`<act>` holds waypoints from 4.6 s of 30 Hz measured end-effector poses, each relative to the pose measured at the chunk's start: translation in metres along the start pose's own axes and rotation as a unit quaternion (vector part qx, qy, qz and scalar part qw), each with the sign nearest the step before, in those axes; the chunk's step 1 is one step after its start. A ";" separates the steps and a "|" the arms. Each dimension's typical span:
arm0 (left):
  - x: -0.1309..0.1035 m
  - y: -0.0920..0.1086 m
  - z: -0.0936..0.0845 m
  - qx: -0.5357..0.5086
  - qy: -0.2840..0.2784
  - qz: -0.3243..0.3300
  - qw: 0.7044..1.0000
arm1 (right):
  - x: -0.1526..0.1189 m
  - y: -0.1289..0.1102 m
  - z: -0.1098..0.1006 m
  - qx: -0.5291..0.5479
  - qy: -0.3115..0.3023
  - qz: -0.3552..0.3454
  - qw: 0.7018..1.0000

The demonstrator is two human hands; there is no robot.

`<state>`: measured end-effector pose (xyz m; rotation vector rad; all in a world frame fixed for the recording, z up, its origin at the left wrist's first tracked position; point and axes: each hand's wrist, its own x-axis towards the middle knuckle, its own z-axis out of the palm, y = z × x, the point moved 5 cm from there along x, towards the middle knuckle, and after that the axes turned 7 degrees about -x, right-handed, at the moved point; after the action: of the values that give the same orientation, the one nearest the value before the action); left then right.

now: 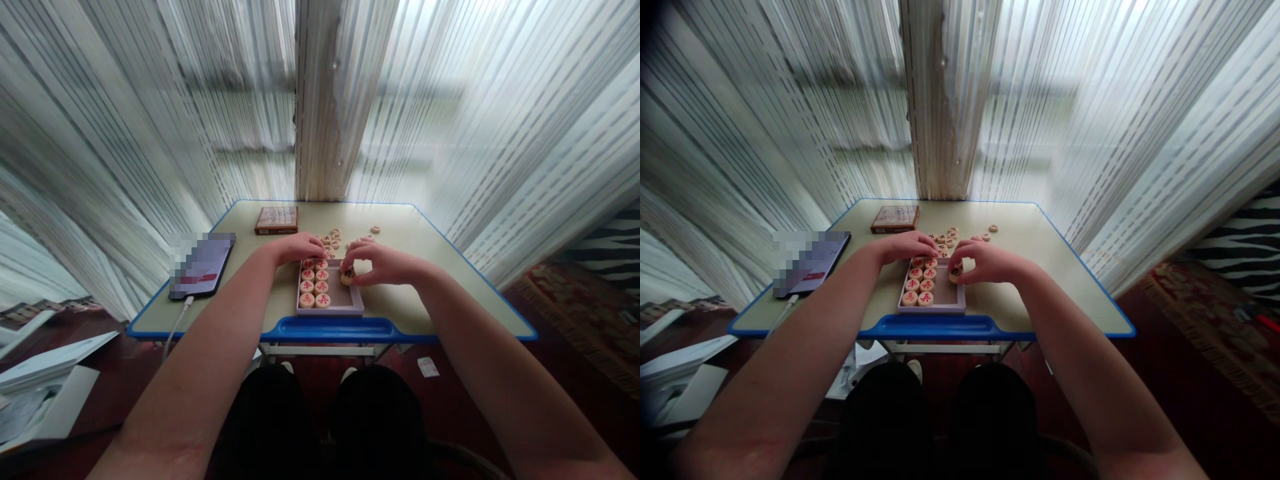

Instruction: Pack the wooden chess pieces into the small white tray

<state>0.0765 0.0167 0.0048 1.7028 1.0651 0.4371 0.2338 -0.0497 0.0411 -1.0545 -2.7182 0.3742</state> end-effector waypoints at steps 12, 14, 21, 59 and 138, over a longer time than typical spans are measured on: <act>0.000 0.000 -0.001 0.011 0.010 -0.006 1.000 | 0.003 -0.002 0.005 0.009 -0.005 0.004 1.000; 0.000 0.000 -0.001 0.019 0.014 -0.010 1.000 | 0.003 -0.002 0.005 0.002 0.001 0.005 1.000; 0.002 -0.002 -0.002 0.027 0.008 -0.008 1.000 | 0.005 -0.005 0.005 -0.008 0.021 0.017 1.000; 0.008 0.003 -0.028 0.095 0.257 0.105 0.956 | 0.015 0.044 0.004 -0.014 0.224 0.135 0.965; 0.013 -0.003 -0.018 0.140 0.178 0.056 0.972 | 0.004 0.064 -0.016 0.253 0.390 0.199 0.862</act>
<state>0.0689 0.0376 0.0066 1.9892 1.3426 0.7108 0.2764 0.0013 0.0372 -1.2397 -1.5663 0.5360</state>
